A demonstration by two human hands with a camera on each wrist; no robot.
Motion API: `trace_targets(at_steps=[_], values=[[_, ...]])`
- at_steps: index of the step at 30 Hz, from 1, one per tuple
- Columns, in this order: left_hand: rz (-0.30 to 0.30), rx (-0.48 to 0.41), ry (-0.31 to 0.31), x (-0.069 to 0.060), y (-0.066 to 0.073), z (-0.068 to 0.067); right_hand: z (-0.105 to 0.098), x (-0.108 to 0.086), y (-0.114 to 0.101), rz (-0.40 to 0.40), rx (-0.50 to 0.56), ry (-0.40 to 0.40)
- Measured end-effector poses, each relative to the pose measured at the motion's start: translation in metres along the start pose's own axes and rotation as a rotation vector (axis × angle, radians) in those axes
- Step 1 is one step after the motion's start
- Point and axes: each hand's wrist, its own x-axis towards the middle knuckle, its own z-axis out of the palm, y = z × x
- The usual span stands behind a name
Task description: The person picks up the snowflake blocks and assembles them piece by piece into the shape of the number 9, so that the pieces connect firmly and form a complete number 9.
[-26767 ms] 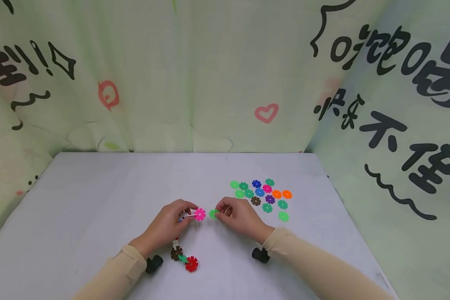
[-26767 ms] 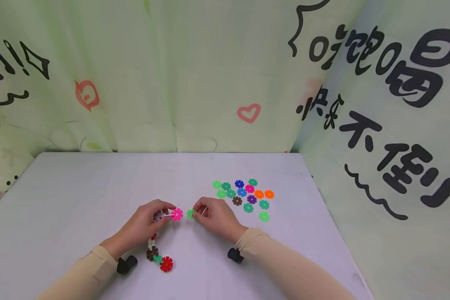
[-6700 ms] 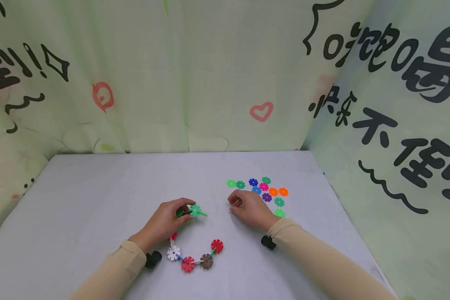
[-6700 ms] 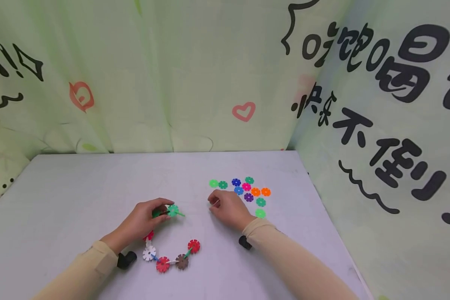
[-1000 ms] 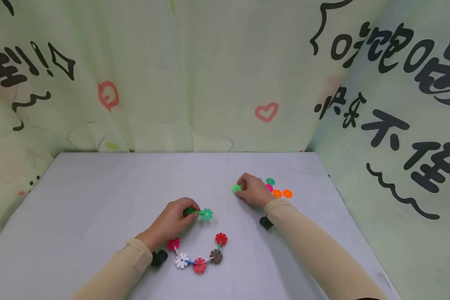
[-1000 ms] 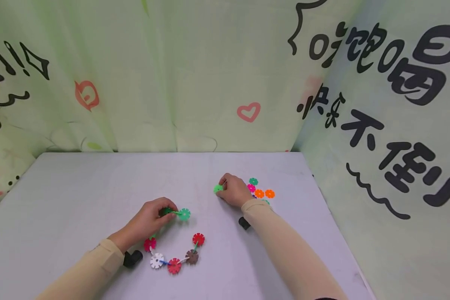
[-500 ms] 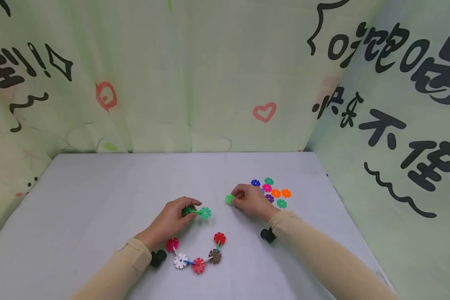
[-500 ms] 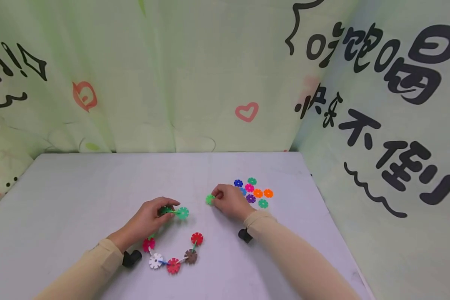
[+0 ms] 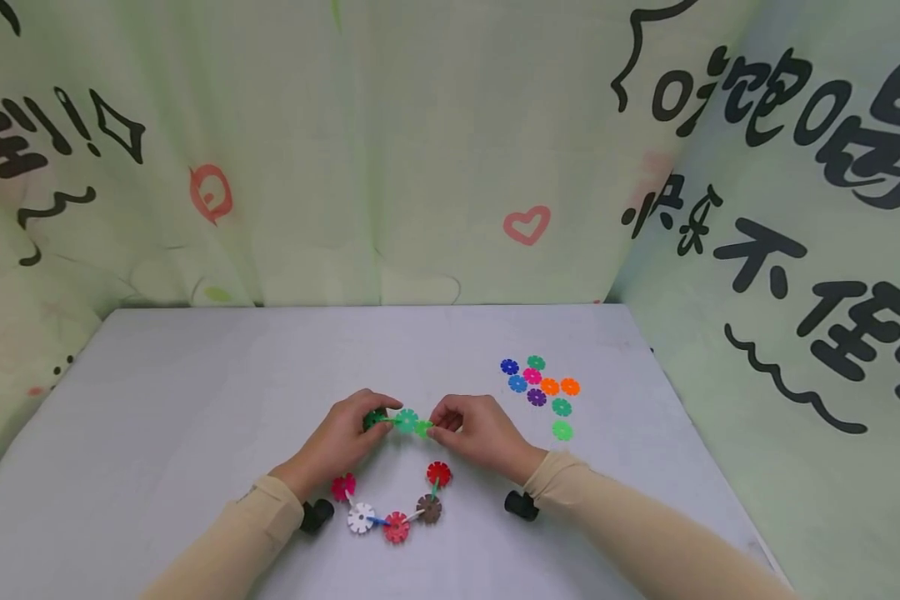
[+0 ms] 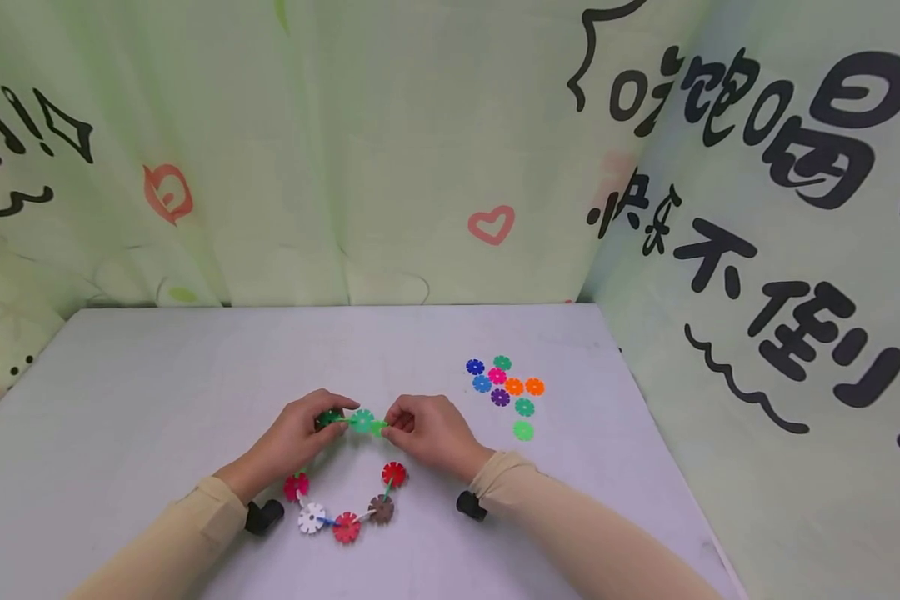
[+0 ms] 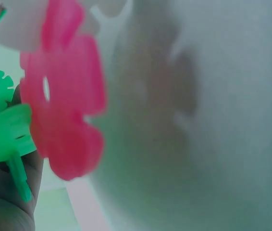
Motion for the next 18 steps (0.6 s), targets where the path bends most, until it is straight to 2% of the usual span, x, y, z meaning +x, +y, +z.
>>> trace_targets(at_steps=[7, 14, 18], values=[[-0.005, -0.012, 0.008, 0.0, 0.001, 0.001, 0.005, -0.001, -0.003, -0.067, -0.093, 0.062], [-0.078, -0.033, 0.016, 0.002, 0.003, 0.002, 0.009, -0.002, -0.002, -0.159, -0.153, 0.118], [-0.068, -0.024, 0.012, 0.001, 0.003, 0.002, 0.012, -0.002, -0.002, -0.21, -0.176, 0.14]])
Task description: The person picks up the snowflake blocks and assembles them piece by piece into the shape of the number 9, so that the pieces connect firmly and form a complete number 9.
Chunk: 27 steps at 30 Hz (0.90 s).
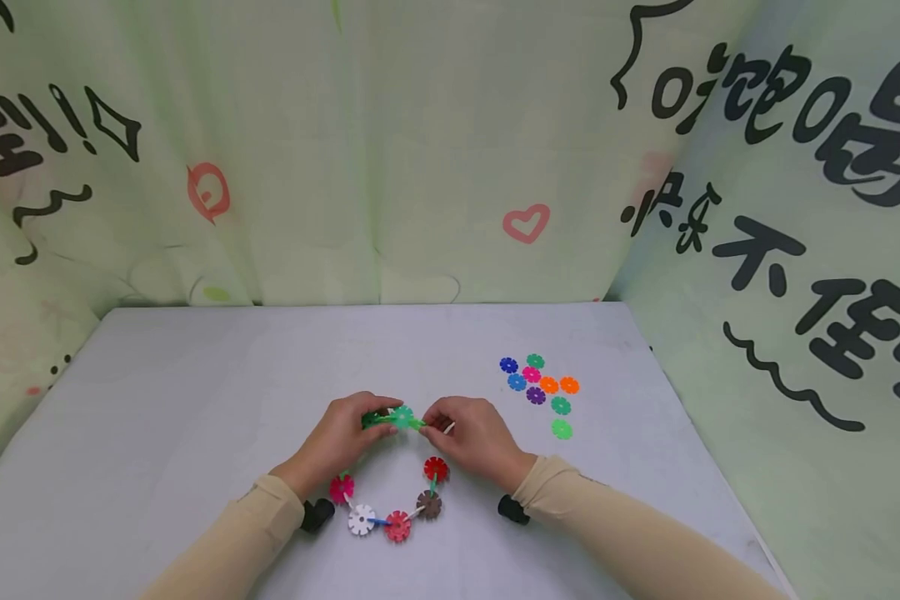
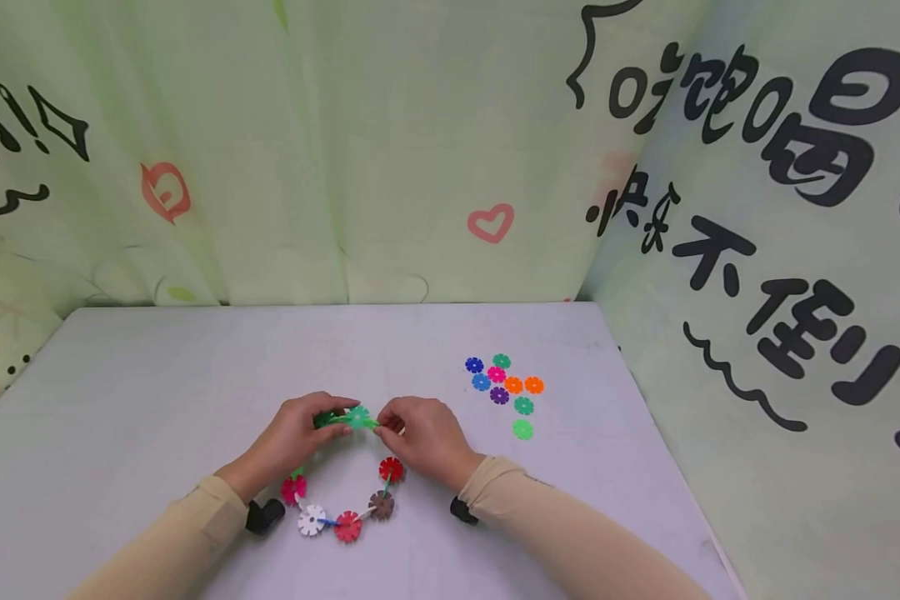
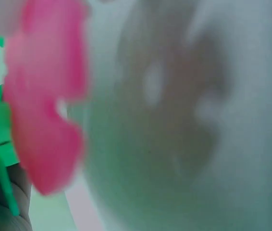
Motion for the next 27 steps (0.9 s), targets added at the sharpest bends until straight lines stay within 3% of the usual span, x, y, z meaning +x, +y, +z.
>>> trace_targets(at_steps=[8, 15, 20, 27], values=[[0.02, -0.041, -0.001, -0.001, 0.002, 0.0, 0.002, 0.0, -0.002, -0.061, 0.039, 0.048], [0.025, -0.031, -0.019, -0.003, 0.003, 0.0, 0.003, 0.001, -0.002, -0.042, 0.071, 0.006], [0.033, -0.012, -0.032, -0.003, 0.001, 0.0, -0.001, -0.002, -0.001, 0.057, 0.112, -0.09], [-0.026, -0.001, -0.008, -0.004, -0.002, -0.003, -0.006, -0.018, 0.015, 0.317, 0.181, -0.176]])
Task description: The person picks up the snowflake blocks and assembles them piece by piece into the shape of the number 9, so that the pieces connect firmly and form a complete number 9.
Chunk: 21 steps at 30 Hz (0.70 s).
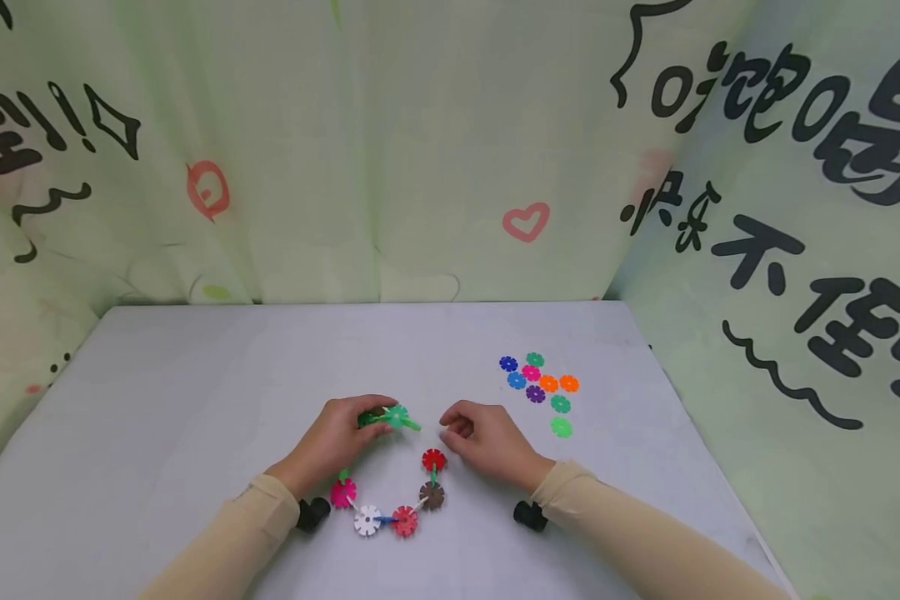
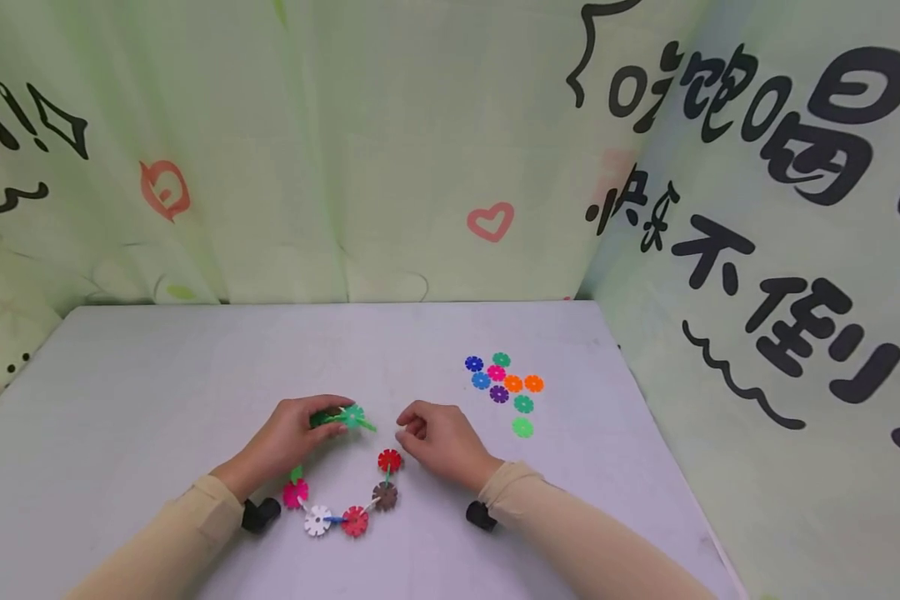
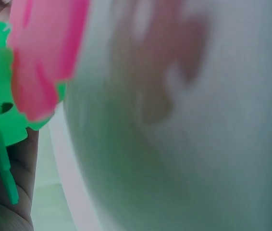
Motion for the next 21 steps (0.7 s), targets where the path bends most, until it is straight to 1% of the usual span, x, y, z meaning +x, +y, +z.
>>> trace_targets(at_steps=[2, 4, 7, 9, 12, 15, 21], values=[[-0.014, 0.001, 0.001, 0.0, 0.0, 0.0, 0.0, -0.002, 0.005, 0.062, 0.043, -0.049], [-0.013, 0.0, -0.001, 0.0, -0.001, -0.001, 0.0, -0.003, 0.007, 0.115, 0.087, -0.105], [-0.01, 0.0, -0.004, 0.0, -0.001, -0.001, -0.001, -0.003, 0.004, 0.182, 0.18, -0.175], [-0.01, -0.004, -0.005, 0.0, -0.002, -0.002, -0.001, -0.002, 0.0, 0.229, 0.242, -0.204], [-0.008, -0.013, -0.01, 0.0, -0.002, -0.002, 0.0, -0.002, -0.004, 0.286, 0.312, -0.228], [0.0, -0.025, -0.014, 0.0, -0.001, -0.002, 0.001, -0.002, -0.006, 0.311, 0.352, -0.234], [0.005, -0.025, -0.025, 0.0, 0.0, -0.003, 0.0, -0.003, -0.006, 0.308, 0.414, -0.239]])
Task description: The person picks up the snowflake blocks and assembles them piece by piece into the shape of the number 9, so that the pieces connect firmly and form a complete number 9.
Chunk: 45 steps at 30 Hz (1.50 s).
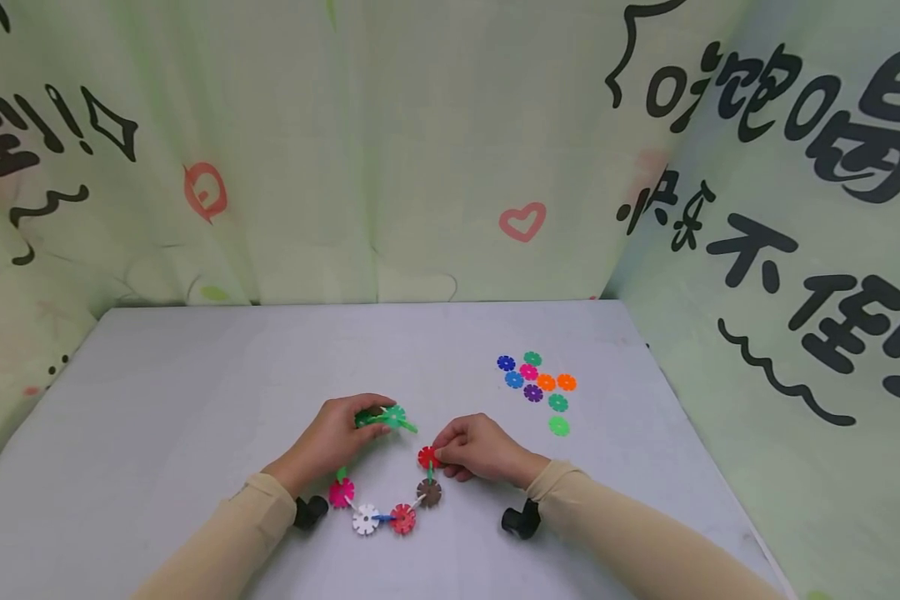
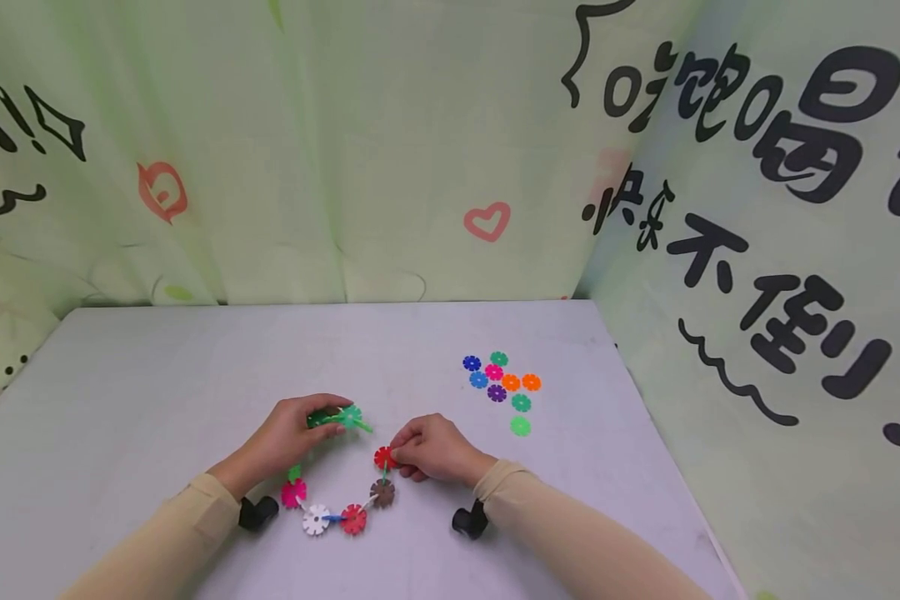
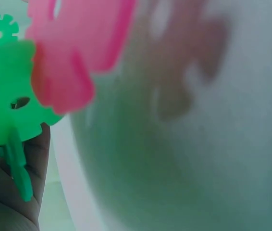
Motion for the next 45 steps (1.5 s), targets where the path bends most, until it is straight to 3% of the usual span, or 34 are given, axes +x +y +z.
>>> trace_targets(at_steps=[15, 24, 45], values=[[-0.006, 0.0, 0.007, 0.002, -0.005, 0.001, 0.003, 0.001, 0.003, -0.026, 0.139, 0.023], [0.0, -0.043, -0.041, 0.002, -0.004, 0.001, 0.006, 0.0, 0.001, -0.039, 0.203, 0.072], [0.044, -0.042, -0.05, 0.003, -0.004, 0.004, 0.011, 0.001, 0.0, -0.065, 0.241, 0.093]])
